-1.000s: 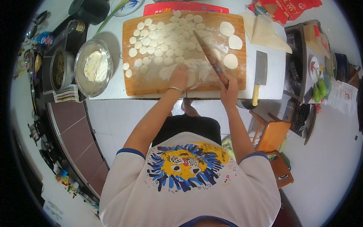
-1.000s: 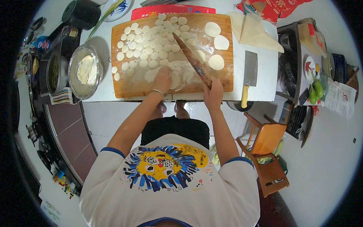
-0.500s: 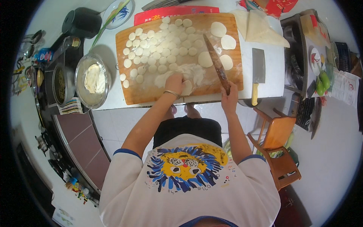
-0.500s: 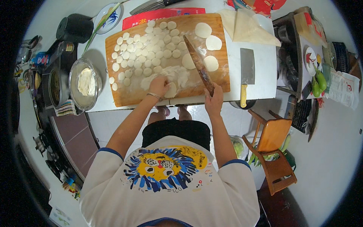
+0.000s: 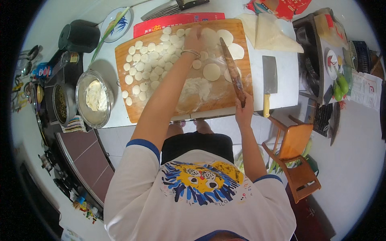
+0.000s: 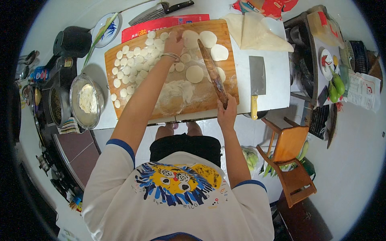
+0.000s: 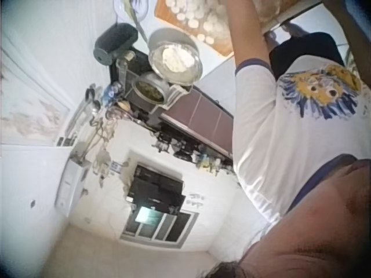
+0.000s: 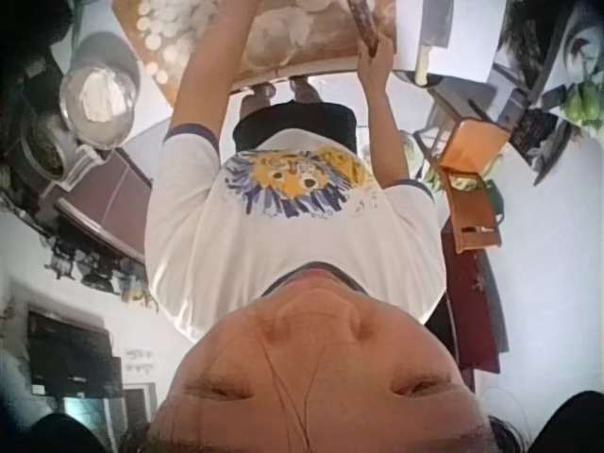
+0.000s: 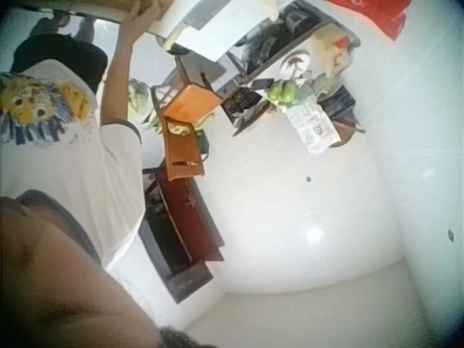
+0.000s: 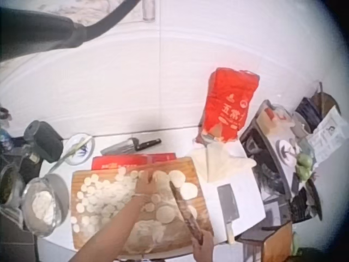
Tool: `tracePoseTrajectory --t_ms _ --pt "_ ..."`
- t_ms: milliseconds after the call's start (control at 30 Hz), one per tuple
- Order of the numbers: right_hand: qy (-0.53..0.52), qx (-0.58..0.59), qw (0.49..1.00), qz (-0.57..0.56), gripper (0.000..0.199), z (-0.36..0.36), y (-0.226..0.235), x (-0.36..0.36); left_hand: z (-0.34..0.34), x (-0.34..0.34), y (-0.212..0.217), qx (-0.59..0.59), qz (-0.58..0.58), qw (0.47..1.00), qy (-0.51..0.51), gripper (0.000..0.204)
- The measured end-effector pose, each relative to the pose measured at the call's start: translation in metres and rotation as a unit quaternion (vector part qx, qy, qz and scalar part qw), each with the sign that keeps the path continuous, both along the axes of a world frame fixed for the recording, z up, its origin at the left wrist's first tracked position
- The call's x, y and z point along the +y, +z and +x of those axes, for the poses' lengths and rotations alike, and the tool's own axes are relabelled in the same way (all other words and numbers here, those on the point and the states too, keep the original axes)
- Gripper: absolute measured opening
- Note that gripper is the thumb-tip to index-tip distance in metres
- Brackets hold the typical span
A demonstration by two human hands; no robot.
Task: The person uses a wooden rolling pin to flatten small balls of dough into thin, round discs on a floured wooden board. They repeatedly pick up dough balls, roll them, and place the finished discs in rows on the board.
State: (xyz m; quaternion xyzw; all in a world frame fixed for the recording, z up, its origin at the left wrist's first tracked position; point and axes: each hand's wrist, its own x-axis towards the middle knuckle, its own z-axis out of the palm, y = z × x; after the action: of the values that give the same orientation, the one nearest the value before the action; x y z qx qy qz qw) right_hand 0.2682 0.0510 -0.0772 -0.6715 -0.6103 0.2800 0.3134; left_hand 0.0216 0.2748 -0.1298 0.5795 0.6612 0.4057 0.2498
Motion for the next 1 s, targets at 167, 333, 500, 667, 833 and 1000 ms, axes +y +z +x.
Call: tracePoseTrajectory --t_ms 167,333,500,667,833,1000 --pt "-0.011 0.008 1.000 0.010 0.036 0.001 -0.002 -0.001 -0.004 -0.022 -0.008 0.278 -0.034 0.949 -0.142 0.027" --pt "-0.009 -0.008 1.000 0.027 0.035 -0.002 -0.008 -0.001 -0.001 -0.061 0.011 0.365 0.019 0.905 -0.217 0.017" --pt "0.014 0.006 0.999 0.030 0.034 -0.010 -0.004 0.005 0.001 -0.072 0.029 0.262 -0.037 0.943 -0.202 0.010" --pt "0.055 -0.012 0.998 0.037 0.035 -0.016 -0.005 0.009 -0.018 -0.148 0.023 0.068 -0.122 0.961 -0.239 0.014" --pt "0.147 -0.047 0.988 -0.004 0.041 -0.025 -0.002 0.006 -0.040 -0.219 0.035 0.007 -0.253 0.934 -0.251 0.020" --pt "0.300 -0.169 0.937 0.064 0.045 -0.031 -0.001 0.008 -0.061 -0.265 0.050 0.075 -0.093 0.992 -0.048 0.032"
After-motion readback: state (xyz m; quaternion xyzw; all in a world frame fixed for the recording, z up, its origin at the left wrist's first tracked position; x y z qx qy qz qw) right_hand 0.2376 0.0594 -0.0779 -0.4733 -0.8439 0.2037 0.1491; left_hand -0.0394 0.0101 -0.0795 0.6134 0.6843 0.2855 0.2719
